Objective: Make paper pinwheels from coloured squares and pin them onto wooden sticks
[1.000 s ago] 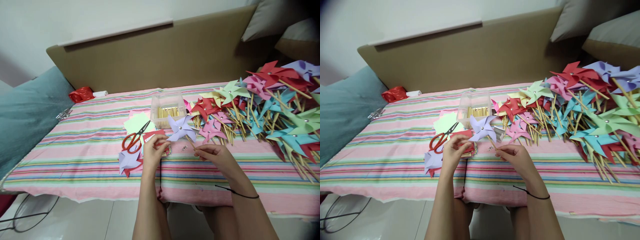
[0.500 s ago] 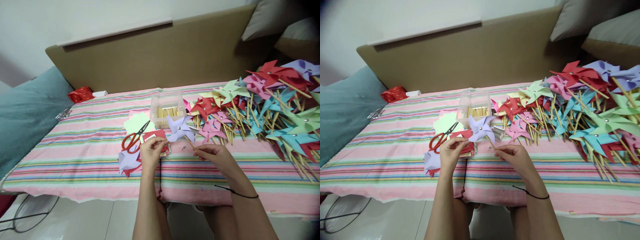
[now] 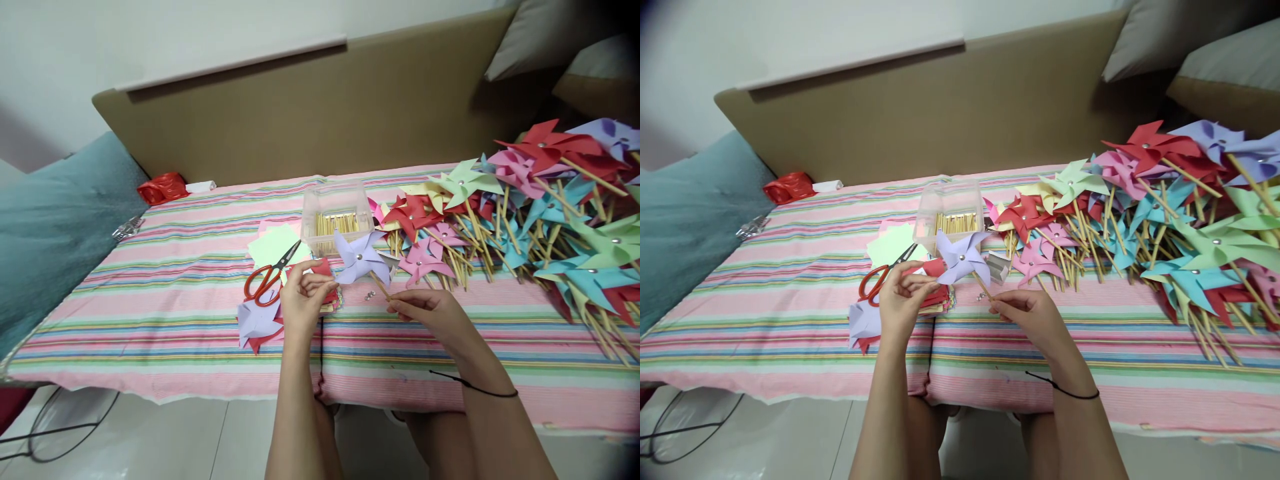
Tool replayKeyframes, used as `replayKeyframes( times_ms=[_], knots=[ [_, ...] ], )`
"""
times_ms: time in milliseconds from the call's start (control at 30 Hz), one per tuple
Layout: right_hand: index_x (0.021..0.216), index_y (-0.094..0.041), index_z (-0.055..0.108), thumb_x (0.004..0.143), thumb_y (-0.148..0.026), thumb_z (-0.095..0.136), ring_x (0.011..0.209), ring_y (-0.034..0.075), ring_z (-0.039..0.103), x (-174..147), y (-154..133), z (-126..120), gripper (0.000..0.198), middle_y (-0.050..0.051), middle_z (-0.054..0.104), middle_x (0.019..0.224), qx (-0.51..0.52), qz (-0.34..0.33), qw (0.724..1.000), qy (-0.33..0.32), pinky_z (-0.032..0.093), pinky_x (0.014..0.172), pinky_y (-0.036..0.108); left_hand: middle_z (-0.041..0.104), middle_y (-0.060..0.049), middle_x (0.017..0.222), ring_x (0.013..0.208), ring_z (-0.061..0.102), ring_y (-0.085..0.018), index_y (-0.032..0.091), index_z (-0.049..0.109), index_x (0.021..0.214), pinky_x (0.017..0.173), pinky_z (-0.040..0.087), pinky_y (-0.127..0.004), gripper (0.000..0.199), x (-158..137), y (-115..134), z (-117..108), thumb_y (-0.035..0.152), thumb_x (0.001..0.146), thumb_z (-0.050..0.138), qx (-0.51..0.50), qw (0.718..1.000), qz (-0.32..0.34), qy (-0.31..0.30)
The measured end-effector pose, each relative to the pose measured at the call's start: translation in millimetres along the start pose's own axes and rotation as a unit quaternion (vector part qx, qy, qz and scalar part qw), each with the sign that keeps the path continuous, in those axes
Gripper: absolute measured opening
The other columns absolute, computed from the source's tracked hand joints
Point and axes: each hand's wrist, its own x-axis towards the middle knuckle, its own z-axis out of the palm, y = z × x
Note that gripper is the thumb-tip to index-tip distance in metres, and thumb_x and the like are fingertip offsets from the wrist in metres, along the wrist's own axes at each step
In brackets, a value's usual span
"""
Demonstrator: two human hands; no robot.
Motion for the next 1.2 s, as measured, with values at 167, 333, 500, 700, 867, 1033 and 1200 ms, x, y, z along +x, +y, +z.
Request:
replayKeyframes(
  times_ms=[167,333,500,700,867,1033,1200],
  knots=[
    [0.074,-0.019,0.077,0.065,-0.049,0.078,0.063,0.020,0.067,-1,0,-2,0.032,0.008,0.074,0.071,0.000,0.005,1.000,0.010,0.056,0.058,0.030,0.073,-0.003,0.086,0.077,0.071,-0.016,0.018,0.058,0.102,0.067,0.059,-0.025,0.046,1,-2,-3,0.014,0.061,0.079,0.010,1.000,0.001,-0.019],
    [0.075,-0.019,0.078,0.065,-0.050,0.078,0.065,0.021,0.068,-2,0,-2,0.033,0.009,0.074,0.073,-0.005,0.007,1.000,0.015,0.056,0.059,0.030,0.073,-0.005,0.087,0.082,0.072,-0.018,0.018,0.061,0.097,0.073,0.060,-0.030,0.034,2,-4,-4,0.019,0.067,0.077,0.020,0.999,0.041,-0.013],
    [0.074,-0.019,0.078,0.065,-0.049,0.078,0.064,0.020,0.067,-2,-1,-1,0.031,0.008,0.074,0.071,0.000,0.004,1.000,0.011,0.055,0.059,0.030,0.073,-0.002,0.075,0.075,0.072,-0.017,0.018,0.063,0.092,0.067,0.059,-0.027,0.029,0,-2,-1,0.020,0.067,0.077,0.022,0.999,0.036,-0.005],
    [0.075,-0.020,0.078,0.066,-0.046,0.079,0.063,0.019,0.066,-2,1,0,0.028,0.007,0.074,0.072,0.019,0.008,1.000,0.011,0.055,0.059,0.029,0.073,-0.004,0.072,0.065,0.071,-0.017,0.017,0.061,0.085,0.058,0.058,-0.024,0.026,-4,0,2,0.022,0.065,0.078,0.022,0.999,-0.018,-0.027],
    [0.076,-0.020,0.078,0.066,-0.047,0.078,0.066,0.019,0.067,-1,1,2,0.028,0.007,0.075,0.074,0.023,0.004,1.000,0.017,0.055,0.060,0.029,0.072,-0.003,0.074,0.067,0.070,-0.016,0.018,0.062,0.085,0.056,0.057,-0.023,0.025,-5,-3,7,0.022,0.066,0.078,0.052,0.997,-0.006,-0.060],
    [0.076,-0.019,0.078,0.065,-0.048,0.078,0.068,0.020,0.068,0,-1,5,0.031,0.009,0.075,0.075,0.022,-0.002,0.999,0.028,0.057,0.061,0.029,0.069,-0.004,0.078,0.074,0.069,-0.016,0.017,0.065,0.082,0.058,0.057,-0.023,0.022,-9,-4,24,0.026,0.067,0.078,0.091,0.992,0.035,-0.084],
    [0.075,-0.018,0.078,0.063,-0.049,0.079,0.064,0.019,0.068,0,-1,6,0.033,0.009,0.075,0.073,0.028,-0.002,0.999,0.035,0.056,0.059,0.028,0.069,-0.004,0.075,0.072,0.068,-0.015,0.017,0.065,0.082,0.060,0.055,-0.022,0.019,-16,-1,39,0.025,0.070,0.076,0.114,0.986,0.032,-0.119]
  ],
)
